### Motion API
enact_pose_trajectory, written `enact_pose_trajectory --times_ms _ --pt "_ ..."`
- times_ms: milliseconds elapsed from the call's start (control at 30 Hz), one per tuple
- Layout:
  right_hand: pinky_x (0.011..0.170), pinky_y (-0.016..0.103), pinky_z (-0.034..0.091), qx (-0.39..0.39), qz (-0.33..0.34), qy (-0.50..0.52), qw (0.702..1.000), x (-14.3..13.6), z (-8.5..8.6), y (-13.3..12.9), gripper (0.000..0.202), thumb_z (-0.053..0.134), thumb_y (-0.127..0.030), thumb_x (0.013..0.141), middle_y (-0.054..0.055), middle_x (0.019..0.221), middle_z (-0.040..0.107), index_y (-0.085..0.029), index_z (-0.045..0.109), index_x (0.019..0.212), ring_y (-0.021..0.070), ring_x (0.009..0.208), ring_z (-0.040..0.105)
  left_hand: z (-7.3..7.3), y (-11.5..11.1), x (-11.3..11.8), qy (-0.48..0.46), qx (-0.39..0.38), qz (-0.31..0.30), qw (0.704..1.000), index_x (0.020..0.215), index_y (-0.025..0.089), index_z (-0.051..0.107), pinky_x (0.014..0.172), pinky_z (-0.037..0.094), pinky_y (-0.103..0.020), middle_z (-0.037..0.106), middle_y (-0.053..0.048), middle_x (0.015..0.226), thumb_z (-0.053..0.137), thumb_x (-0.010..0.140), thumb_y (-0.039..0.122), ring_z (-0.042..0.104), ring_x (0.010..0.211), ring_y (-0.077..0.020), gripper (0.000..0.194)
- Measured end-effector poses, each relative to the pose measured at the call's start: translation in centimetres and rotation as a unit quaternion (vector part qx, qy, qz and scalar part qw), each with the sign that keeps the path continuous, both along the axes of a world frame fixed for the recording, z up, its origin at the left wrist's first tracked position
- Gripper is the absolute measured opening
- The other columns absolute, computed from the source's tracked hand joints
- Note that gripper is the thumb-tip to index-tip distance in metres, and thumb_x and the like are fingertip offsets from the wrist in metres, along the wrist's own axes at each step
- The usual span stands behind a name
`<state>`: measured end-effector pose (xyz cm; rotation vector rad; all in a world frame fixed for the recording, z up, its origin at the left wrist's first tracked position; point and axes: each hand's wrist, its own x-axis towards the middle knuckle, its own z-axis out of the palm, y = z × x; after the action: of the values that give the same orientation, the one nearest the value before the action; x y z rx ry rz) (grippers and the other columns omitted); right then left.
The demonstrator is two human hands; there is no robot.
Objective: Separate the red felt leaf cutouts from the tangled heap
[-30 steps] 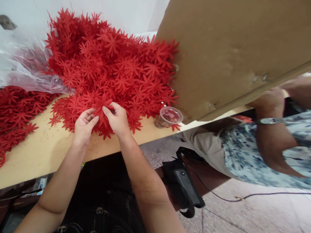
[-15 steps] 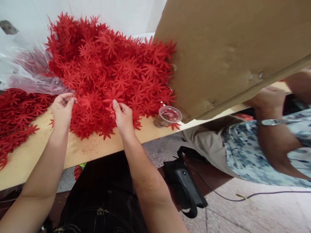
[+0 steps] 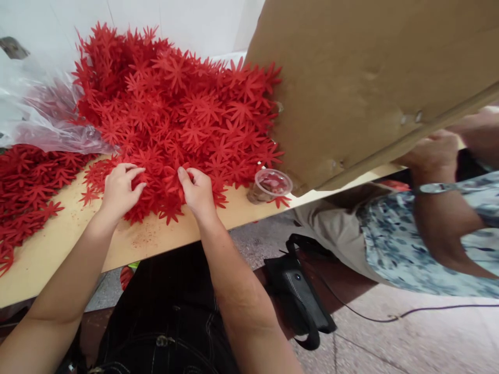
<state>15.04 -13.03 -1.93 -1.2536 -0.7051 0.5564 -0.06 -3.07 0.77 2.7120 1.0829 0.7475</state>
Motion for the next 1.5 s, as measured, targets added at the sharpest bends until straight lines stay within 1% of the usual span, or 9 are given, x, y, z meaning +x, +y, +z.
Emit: enact_pose_trajectory --times_ms 133,400,533,667,800,900,1133,1300,1500 --pt "0.045 0.020 0.028 0.007 -0.006 -0.015 1.000 0.1 0.0 -0.6 0.042 0.060 -0.055 0.069 -0.007 0.050 0.035 -0.019 0.043 0.054 0.0044 0.047 0.032 -0.2 0.7 0.0 0.040 0.006 0.032 0.999 0.097 0.022 0.068 0.086 0.038 -0.042 0.069 -0.007 0.095 0.046 0.083 0.023 0.062 0.094 -0.0242 0.026" --pt "0.044 0.020 0.043 0.002 0.037 0.167 0.985 -0.1 -0.1 -1.2 0.039 0.071 -0.053 0.054 -0.006 0.058 0.048 -0.021 0.051 0.064 0.0063 0.052 0.046 1.1 4.3 0.5 -0.184 -0.026 0.074 0.980 0.076 0.016 0.059 0.070 0.037 -0.027 0.060 -0.002 0.072 0.045 0.085 0.028 0.055 0.071 -0.0146 0.020" --pt "0.040 0.018 0.040 -0.008 0.027 0.234 0.972 -0.2 -0.2 -1.2 0.038 0.074 -0.047 0.052 -0.008 0.053 0.052 -0.020 0.051 0.068 0.0048 0.045 0.045 1.6 6.0 0.6 -0.370 -0.210 0.095 0.900 0.064 0.017 0.044 0.059 0.035 -0.021 0.043 0.004 0.056 0.047 0.086 0.031 0.043 0.055 -0.0083 0.026" --pt "0.045 0.019 0.042 0.003 0.025 0.289 0.957 -0.3 -0.2 -1.2 0.040 0.078 -0.036 0.047 -0.009 0.056 0.056 -0.021 0.050 0.070 0.0052 0.048 0.050 1.9 5.4 0.1 -0.442 -0.391 0.092 0.802 0.063 0.019 0.040 0.044 0.030 -0.019 0.039 0.007 0.052 0.052 0.082 0.043 0.036 0.042 -0.0053 0.033" --pt "0.042 0.020 0.035 0.005 0.038 0.257 0.966 -0.3 -0.7 -0.8 0.039 0.077 -0.044 0.050 -0.009 0.049 0.051 -0.020 0.050 0.064 0.0050 0.043 0.044 1.9 4.2 -0.4 -0.478 -0.480 0.072 0.732 0.065 0.018 0.042 0.042 0.034 -0.017 0.042 0.007 0.053 0.059 0.074 0.051 0.040 0.041 -0.0040 0.038" --pt "0.040 0.021 0.029 0.015 0.026 0.224 0.974 -0.4 -1.3 -0.6 0.041 0.072 -0.053 0.056 -0.008 0.044 0.047 -0.020 0.047 0.059 0.0047 0.038 0.038 1.9 3.8 -0.5 -0.487 -0.502 0.051 0.713 0.065 0.017 0.045 0.044 0.038 -0.016 0.046 0.006 0.053 0.065 0.070 0.047 0.044 0.043 -0.0041 0.036" --pt "0.052 0.022 0.040 0.036 -0.004 0.223 0.974 -0.8 -2.5 -0.6 0.039 0.075 -0.051 0.053 -0.007 0.055 0.056 -0.020 0.053 0.062 0.0065 0.050 0.048 1.0 3.9 -0.5 -0.462 -0.457 0.040 0.759 0.064 0.015 0.055 0.044 0.033 -0.016 0.051 0.006 0.047 0.071 0.066 0.027 0.044 0.043 -0.0047 0.019" --pt "0.059 0.025 0.044 0.026 0.018 0.233 0.972 -1.4 -2.7 -0.5 0.039 0.076 -0.049 0.050 -0.005 0.063 0.062 -0.020 0.058 0.070 0.0087 0.057 0.054 0.2 3.5 0.0 -0.450 -0.385 0.020 0.805 0.059 0.015 0.055 0.053 0.035 -0.018 0.054 0.006 0.052 0.076 0.056 0.030 0.045 0.049 -0.0044 0.027" --pt "0.060 0.024 0.045 0.028 0.023 0.218 0.975 -1.7 -2.6 -0.5 0.038 0.076 -0.048 0.051 -0.005 0.064 0.062 -0.020 0.060 0.072 0.0082 0.058 0.054 0.6 3.9 0.8 -0.420 -0.327 0.012 0.846 0.061 0.015 0.054 0.057 0.035 -0.019 0.054 0.006 0.056 0.070 0.062 0.037 0.043 0.053 -0.0049 0.027"
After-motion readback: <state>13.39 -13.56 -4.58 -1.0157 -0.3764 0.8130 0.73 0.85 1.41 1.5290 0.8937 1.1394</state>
